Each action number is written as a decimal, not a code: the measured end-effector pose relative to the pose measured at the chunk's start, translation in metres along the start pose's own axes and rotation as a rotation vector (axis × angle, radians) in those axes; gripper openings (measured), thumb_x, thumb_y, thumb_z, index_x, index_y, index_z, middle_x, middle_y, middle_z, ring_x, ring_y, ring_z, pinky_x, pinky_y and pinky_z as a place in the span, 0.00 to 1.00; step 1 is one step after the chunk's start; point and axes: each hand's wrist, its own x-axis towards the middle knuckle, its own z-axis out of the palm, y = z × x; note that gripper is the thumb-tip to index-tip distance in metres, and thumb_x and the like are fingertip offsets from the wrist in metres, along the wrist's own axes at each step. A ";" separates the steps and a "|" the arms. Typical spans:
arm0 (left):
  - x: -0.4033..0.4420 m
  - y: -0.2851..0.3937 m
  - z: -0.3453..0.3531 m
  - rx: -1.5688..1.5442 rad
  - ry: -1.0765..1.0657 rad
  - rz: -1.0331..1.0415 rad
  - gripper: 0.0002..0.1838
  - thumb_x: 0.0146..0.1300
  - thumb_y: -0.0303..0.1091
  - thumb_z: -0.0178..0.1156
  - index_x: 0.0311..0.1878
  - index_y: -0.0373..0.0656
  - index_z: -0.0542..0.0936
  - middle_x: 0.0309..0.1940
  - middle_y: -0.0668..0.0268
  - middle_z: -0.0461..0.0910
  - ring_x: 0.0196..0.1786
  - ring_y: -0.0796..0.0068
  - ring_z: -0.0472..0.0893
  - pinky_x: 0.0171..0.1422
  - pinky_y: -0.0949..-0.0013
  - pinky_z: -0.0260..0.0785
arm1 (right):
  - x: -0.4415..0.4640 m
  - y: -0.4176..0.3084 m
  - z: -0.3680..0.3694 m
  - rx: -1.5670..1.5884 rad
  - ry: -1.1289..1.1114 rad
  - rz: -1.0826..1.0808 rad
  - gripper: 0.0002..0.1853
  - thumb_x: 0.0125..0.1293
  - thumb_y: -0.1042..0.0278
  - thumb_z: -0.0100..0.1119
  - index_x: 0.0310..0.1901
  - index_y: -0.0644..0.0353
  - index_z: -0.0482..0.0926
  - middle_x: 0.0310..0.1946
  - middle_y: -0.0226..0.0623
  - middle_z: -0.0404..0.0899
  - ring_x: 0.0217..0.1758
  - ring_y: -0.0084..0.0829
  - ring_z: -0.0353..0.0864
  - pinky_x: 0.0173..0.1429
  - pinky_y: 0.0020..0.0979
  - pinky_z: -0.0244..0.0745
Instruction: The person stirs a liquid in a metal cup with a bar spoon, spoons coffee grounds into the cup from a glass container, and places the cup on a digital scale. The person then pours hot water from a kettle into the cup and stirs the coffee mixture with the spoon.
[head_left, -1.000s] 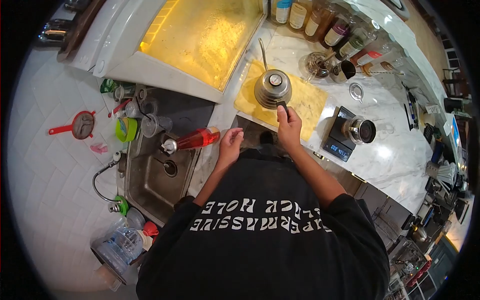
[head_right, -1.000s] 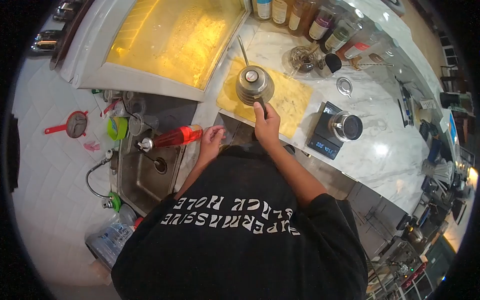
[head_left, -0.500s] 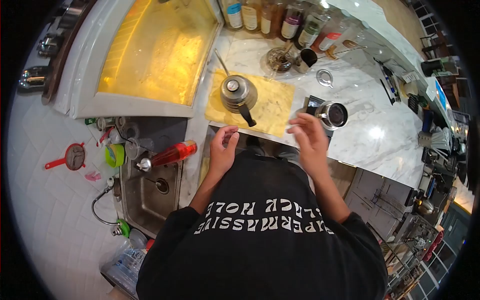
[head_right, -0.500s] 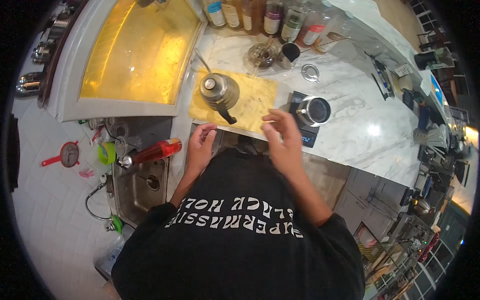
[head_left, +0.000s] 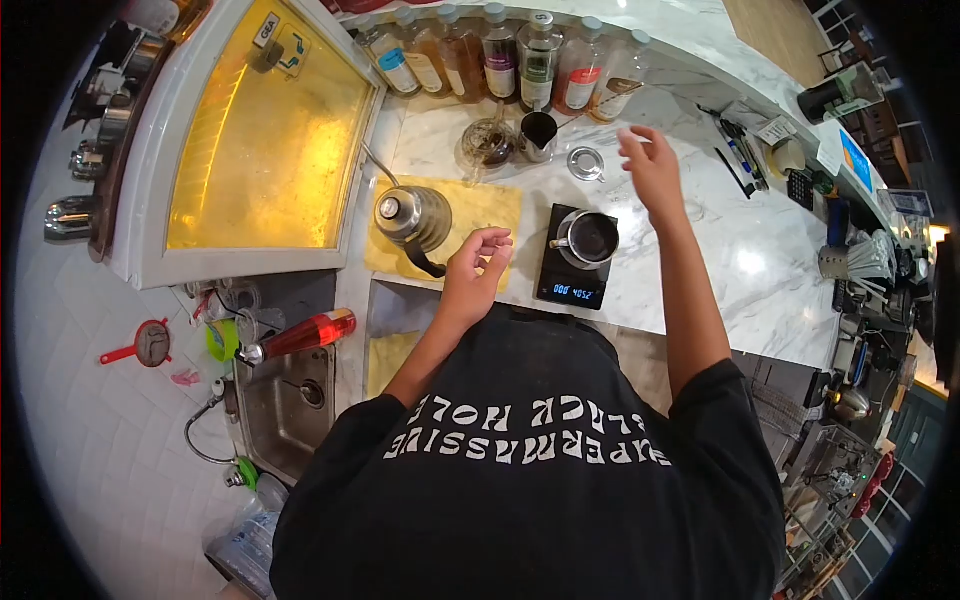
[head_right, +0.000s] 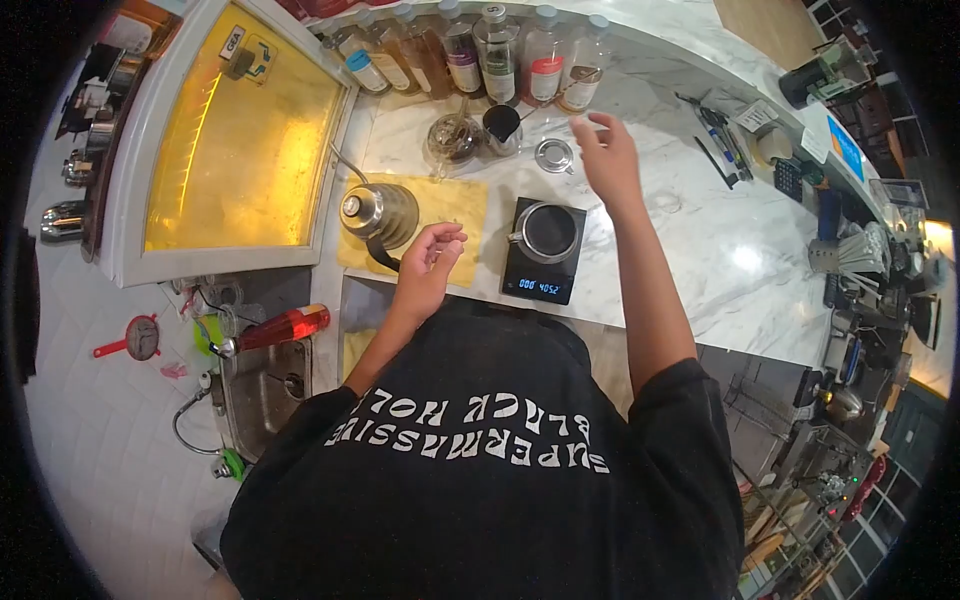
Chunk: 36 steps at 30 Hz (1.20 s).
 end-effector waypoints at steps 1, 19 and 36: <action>0.002 -0.001 0.004 -0.002 -0.001 -0.006 0.14 0.73 0.34 0.63 0.58 0.40 0.81 0.48 0.66 0.86 0.48 0.79 0.82 0.48 0.73 0.71 | 0.013 0.005 0.008 -0.035 0.001 -0.003 0.32 0.70 0.49 0.67 0.63 0.69 0.76 0.43 0.49 0.86 0.45 0.31 0.86 0.50 0.31 0.79; 0.002 -0.014 0.023 0.035 0.029 -0.134 0.16 0.76 0.35 0.61 0.61 0.38 0.78 0.50 0.63 0.84 0.51 0.78 0.81 0.57 0.72 0.71 | 0.012 -0.003 0.035 -0.429 -0.033 -0.546 0.16 0.81 0.64 0.51 0.47 0.67 0.85 0.41 0.51 0.87 0.40 0.44 0.87 0.47 0.40 0.77; 0.012 -0.013 0.039 0.077 -0.062 -0.117 0.16 0.76 0.34 0.61 0.62 0.39 0.78 0.50 0.65 0.83 0.51 0.79 0.79 0.58 0.72 0.71 | -0.144 -0.043 -0.102 0.115 0.178 -0.670 0.14 0.81 0.77 0.35 0.48 0.69 0.75 0.40 0.50 0.84 0.43 0.41 0.83 0.55 0.38 0.77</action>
